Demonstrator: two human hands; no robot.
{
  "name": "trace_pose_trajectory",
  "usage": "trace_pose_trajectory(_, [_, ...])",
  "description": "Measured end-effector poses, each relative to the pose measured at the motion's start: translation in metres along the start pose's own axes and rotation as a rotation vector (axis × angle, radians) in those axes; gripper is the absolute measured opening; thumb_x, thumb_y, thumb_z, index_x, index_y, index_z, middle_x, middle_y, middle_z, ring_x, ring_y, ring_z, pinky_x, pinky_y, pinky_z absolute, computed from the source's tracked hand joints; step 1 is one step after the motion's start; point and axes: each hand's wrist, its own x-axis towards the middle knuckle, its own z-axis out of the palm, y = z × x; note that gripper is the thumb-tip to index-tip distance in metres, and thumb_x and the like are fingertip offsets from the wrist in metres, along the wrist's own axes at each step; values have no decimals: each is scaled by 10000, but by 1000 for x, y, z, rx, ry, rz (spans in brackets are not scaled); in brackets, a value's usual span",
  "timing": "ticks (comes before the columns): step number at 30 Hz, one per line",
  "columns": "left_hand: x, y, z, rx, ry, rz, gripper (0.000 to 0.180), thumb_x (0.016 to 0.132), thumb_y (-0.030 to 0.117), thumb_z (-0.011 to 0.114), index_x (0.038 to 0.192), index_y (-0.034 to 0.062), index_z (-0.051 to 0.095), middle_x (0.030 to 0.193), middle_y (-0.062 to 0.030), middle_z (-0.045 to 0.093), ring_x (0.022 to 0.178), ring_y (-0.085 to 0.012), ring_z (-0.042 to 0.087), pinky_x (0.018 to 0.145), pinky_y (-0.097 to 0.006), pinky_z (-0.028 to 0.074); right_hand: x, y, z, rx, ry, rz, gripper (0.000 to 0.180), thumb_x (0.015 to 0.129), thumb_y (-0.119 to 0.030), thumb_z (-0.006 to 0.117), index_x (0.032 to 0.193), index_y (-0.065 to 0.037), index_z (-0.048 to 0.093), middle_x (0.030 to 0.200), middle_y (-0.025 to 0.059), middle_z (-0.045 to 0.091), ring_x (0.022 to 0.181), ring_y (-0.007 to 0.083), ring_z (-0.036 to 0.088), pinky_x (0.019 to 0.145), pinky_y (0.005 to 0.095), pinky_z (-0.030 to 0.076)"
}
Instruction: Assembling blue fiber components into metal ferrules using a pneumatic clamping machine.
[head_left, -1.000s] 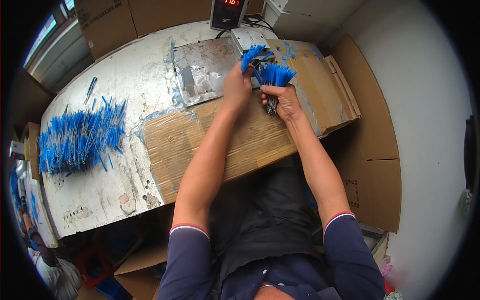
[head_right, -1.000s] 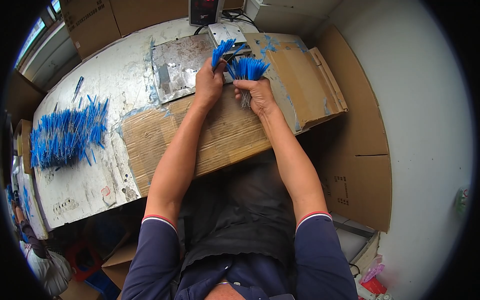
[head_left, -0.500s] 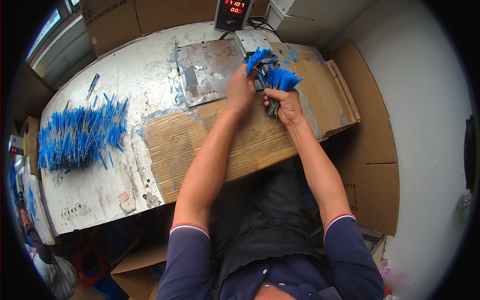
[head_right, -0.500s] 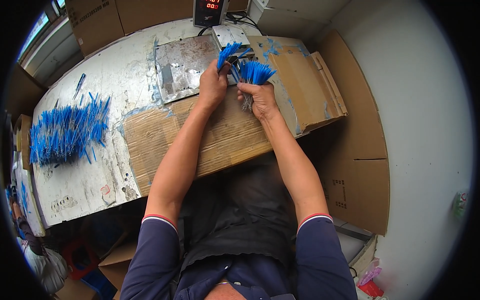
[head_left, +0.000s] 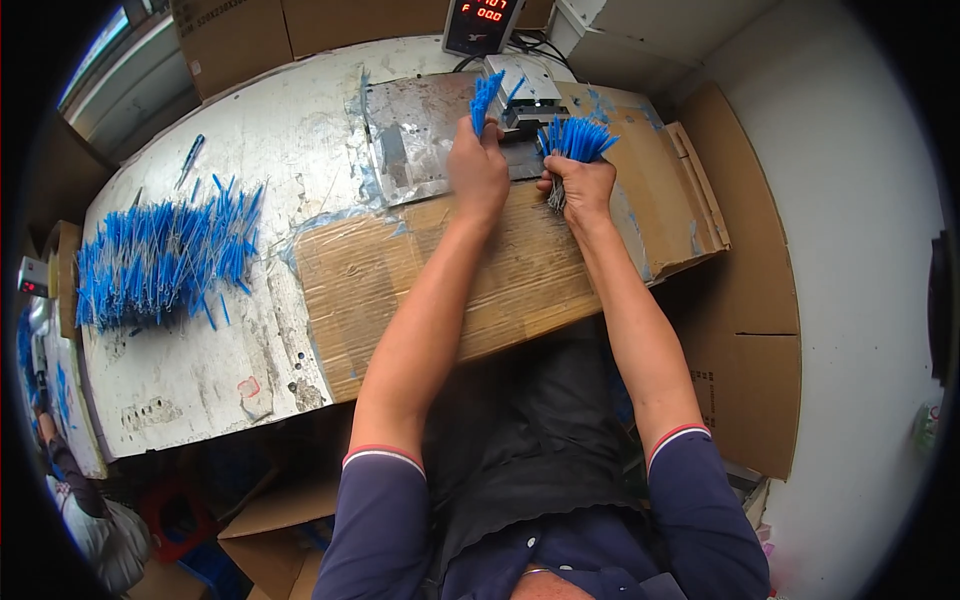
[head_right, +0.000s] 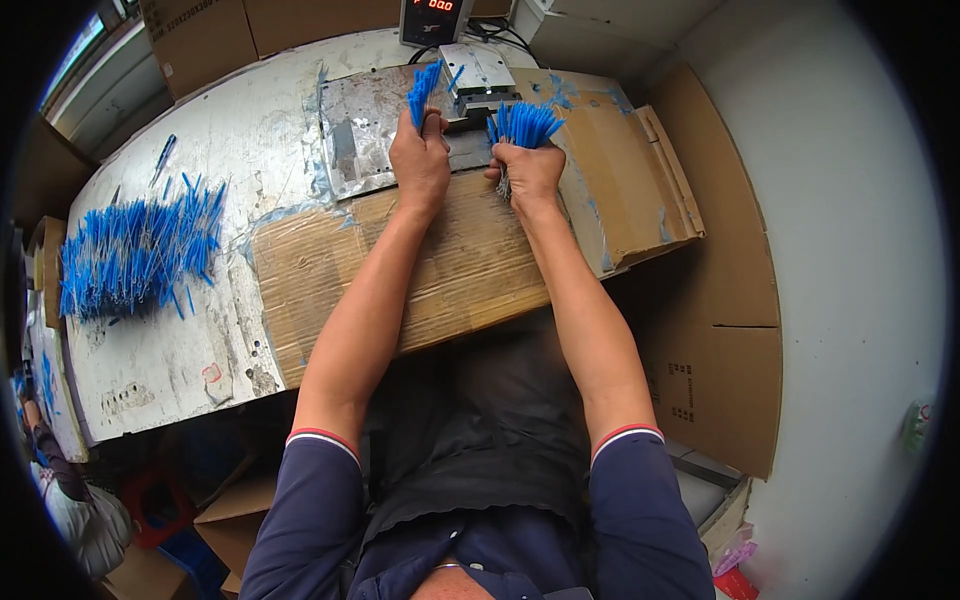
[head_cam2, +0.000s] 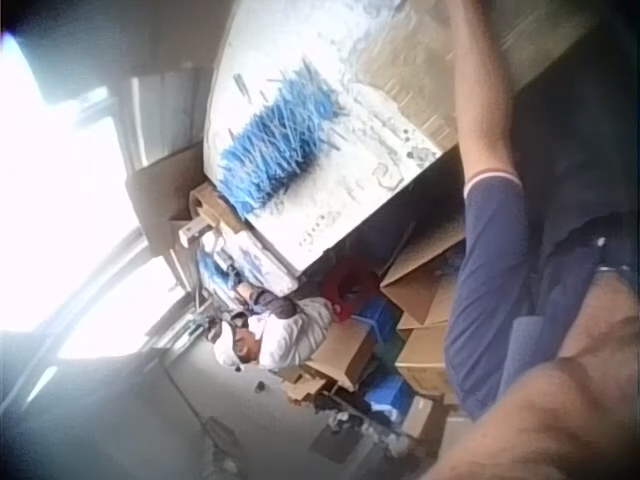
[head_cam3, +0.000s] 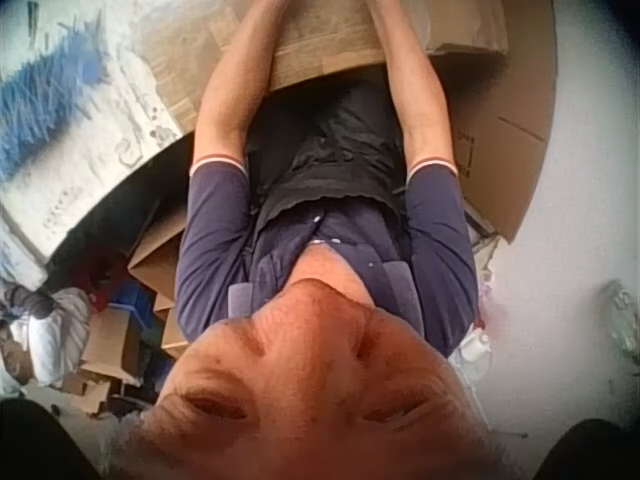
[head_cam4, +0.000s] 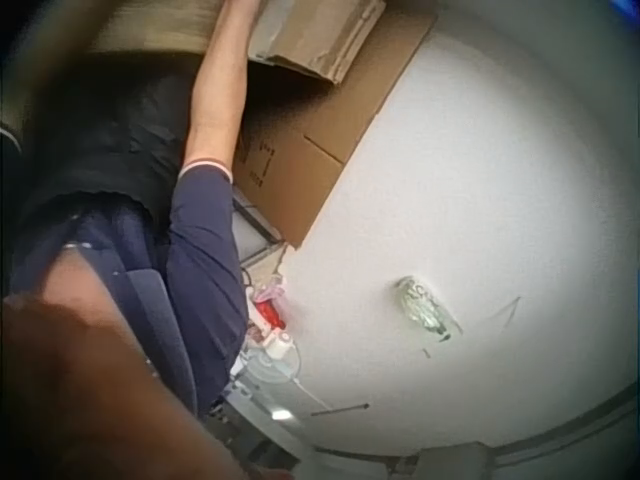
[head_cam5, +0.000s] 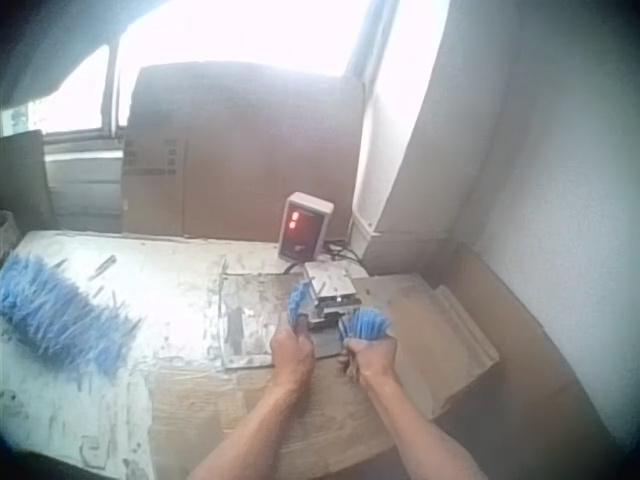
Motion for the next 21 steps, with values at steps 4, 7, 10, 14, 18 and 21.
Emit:
trace_pose_trajectory(4, [1,-8,3,46,11,32,129,1020,163,575,1016,38,607,815,-104,690,699,-263,644,628,-393,484,4,5,6,-34,11,5,82,758,85,728,794,54,661,709,110,664,533,192,655,449,316,571])
trace_pose_trajectory(7, [2,-12,5,68,40,88,134,1030,174,582,1005,45,607,776,-50,683,583,-141,613,551,-327,473,5,8,7,-79,15,2,82,756,90,722,783,56,653,701,116,660,513,202,649,435,325,567])
trace_pose_trajectory(10, [2,-13,6,78,46,94,135,1030,176,581,1006,45,608,779,-53,686,588,-150,621,557,-334,478,4,6,11,-127,52,-7,87,757,92,719,774,55,643,694,117,657,496,206,642,426,328,563])
trace_pose_trajectory(14, [2,-13,4,92,46,82,128,1027,169,578,1009,47,610,779,-56,686,596,-157,627,565,-340,484,1,4,17,-174,68,3,100,757,93,718,782,53,630,690,117,656,495,202,641,425,323,559])
trace_pose_trajectory(18, [1,-9,3,77,61,88,122,1026,164,576,1011,48,612,778,-57,686,600,-160,629,571,-341,487,-4,5,20,-180,81,-69,105,761,92,706,803,48,621,680,108,650,491,194,636,421,318,549])
trace_pose_trajectory(21, [0,-2,2,15,10,-8,109,993,141,579,1001,34,600,870,-181,685,841,-413,668,718,-484,493,-1,4,21,-270,113,-84,101,765,90,692,812,45,615,674,107,646,484,190,630,419,319,543])
